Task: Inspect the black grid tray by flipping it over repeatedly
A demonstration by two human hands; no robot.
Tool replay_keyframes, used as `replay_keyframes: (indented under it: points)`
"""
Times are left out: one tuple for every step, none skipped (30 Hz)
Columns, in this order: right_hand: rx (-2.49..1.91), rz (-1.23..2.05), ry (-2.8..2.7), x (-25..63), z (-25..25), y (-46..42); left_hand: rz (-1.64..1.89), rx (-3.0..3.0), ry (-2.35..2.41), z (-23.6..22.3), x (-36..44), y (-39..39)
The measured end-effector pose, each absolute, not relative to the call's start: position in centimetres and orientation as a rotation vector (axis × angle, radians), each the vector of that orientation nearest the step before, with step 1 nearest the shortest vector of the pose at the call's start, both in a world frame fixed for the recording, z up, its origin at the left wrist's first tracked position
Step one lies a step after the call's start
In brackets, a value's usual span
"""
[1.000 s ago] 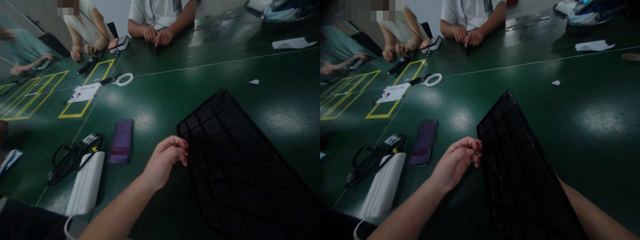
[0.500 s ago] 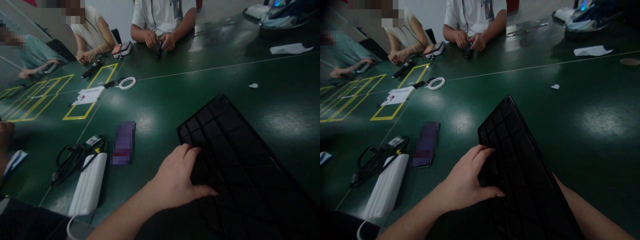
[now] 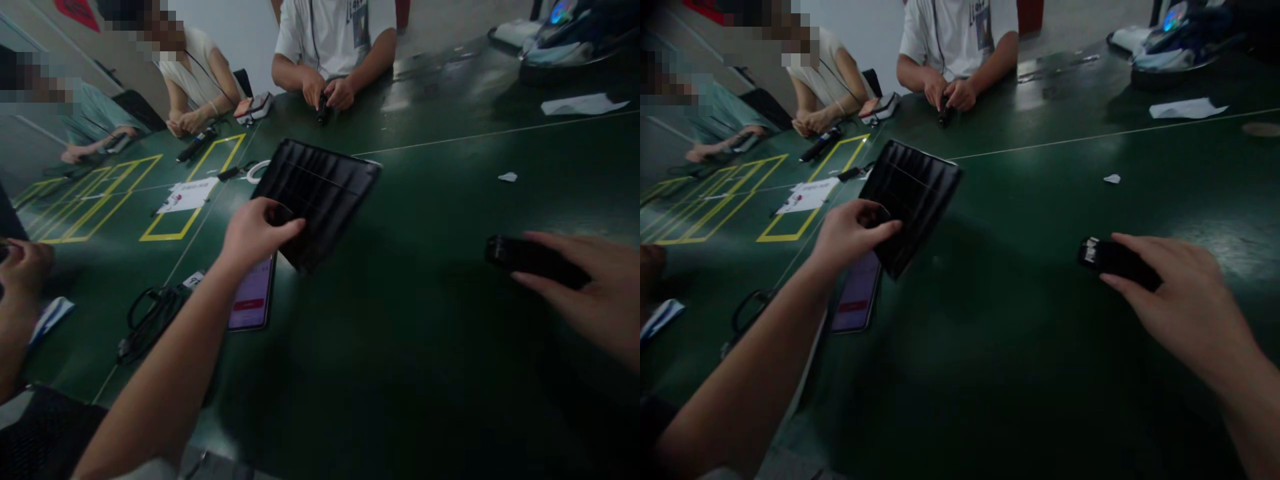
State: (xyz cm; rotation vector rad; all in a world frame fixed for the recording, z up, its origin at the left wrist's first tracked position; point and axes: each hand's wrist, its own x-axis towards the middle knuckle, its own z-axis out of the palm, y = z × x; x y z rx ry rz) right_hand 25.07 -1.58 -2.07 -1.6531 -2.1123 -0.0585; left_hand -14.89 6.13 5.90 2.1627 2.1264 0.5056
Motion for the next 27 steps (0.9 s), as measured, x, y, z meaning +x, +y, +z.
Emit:
replay_keyframes:
  points:
    - [-1.711, -0.081, -2.084, 26.1, -2.0, -1.3, 0.476, 2.098, 2.235, 5.7, -16.6, 7.9]
    - [-1.785, -0.084, -2.055, 26.9, -2.0, -1.1, 0.452, 2.044, 2.317, 5.4, -18.2, 9.5]
    - [-1.871, -0.063, -2.019, 27.6, -2.0, -0.9, 0.421, 2.008, 2.365, 5.0, -19.6, 10.9]
    - [-1.968, -0.022, -1.97, 28.0, -1.9, -0.7, 0.394, 1.981, 2.398, 4.5, -20.9, 12.1]
    - [-2.083, 0.051, -1.906, 28.2, -1.8, -0.5, 0.379, 1.95, 2.425, 4.0, -21.9, 12.9]
    - [-2.199, 0.14, -1.84, 28.2, -1.7, -0.4, 0.375, 1.945, 2.426, 3.6, -22.7, 13.4]
    - [-2.298, 0.225, -1.793, 28.1, -1.6, -0.2, 0.387, 1.964, 2.412, 3.2, -23.3, 13.7]
    - [-2.36, 0.289, -1.779, 27.9, -1.5, -0.1, 0.394, 1.991, 2.396, 2.8, -23.6, 13.8]
    - [-2.384, 0.303, -1.801, 27.8, -1.5, -0.1, 0.393, 2.028, 2.375, 2.6, -23.8, 13.8]
    - [-2.376, 0.27, -1.842, 27.7, -1.5, 0.0, 0.375, 2.057, 2.361, 2.4, -23.7, 13.6]
    - [-2.348, 0.201, -1.896, 27.7, -1.6, 0.0, 0.344, 2.066, 2.362, 2.3, -23.6, 13.5]
    - [-2.314, 0.111, -1.95, 27.8, -1.8, 0.0, 0.304, 2.051, 2.378, 2.3, -23.4, 13.5]
    - [-2.29, 0.034, -1.991, 28.0, -2.1, 0.0, 0.263, 2.019, 2.403, 2.4, -23.1, 13.5]
    - [-2.273, -0.005, -2.022, 28.3, -2.3, -0.1, 0.233, 1.991, 2.415, 2.5, -22.9, 13.6]
    - [-2.268, 0.005, -2.031, 28.5, -2.5, -0.1, 0.217, 1.97, 2.423, 2.7, -22.6, 13.8]
    - [-2.275, 0.054, -2.023, 28.6, -2.6, -0.1, 0.202, 1.952, 2.432, 2.9, -22.3, 14.0]
    - [-2.274, 0.11, -1.996, 28.6, -2.7, -0.2, 0.194, 1.936, 2.438, 3.2, -22.0, 14.1]
    - [-2.257, 0.176, -1.958, 28.5, -2.6, -0.3, 0.19, 1.923, 2.439, 3.4, -21.5, 14.2]
    - [-2.213, 0.235, -1.93, 28.2, -2.6, -0.4, 0.184, 1.913, 2.44, 3.7, -20.9, 14.0]
    - [-2.149, 0.289, -1.91, 27.8, -2.4, -0.5, 0.199, 1.912, 2.432, 4.0, -20.1, 13.7]
    - [-2.075, 0.335, -1.893, 27.2, -2.3, -0.7, 0.248, 1.917, 2.406, 4.3, -19.0, 13.0]
    - [-1.996, 0.378, -1.878, 26.5, -2.1, -1.0, 0.316, 1.93, 2.357, 4.5, -17.7, 12.0]
    - [-1.925, 0.429, -1.863, 25.7, -2.0, -1.4, 0.437, 1.95, 2.27, 4.6, -16.2, 10.7]
    - [-1.868, 0.477, -1.854, 24.8, -2.0, -1.8, 0.576, 1.964, 2.135, 4.7, -14.5, 9.1]
    - [-1.803, 0.509, -1.866, 24.0, -2.1, -2.2, 0.655, 1.963, 1.999, 4.6, -12.7, 7.3]
    - [-1.735, 0.528, -1.901, 23.2, -2.2, -2.6, 0.697, 1.973, 1.862, 4.5, -10.8, 5.4]
    - [-1.679, 0.524, -1.944, 22.6, -2.5, -3.0, 0.727, 1.994, 1.743, 4.2, -9.0, 3.5]
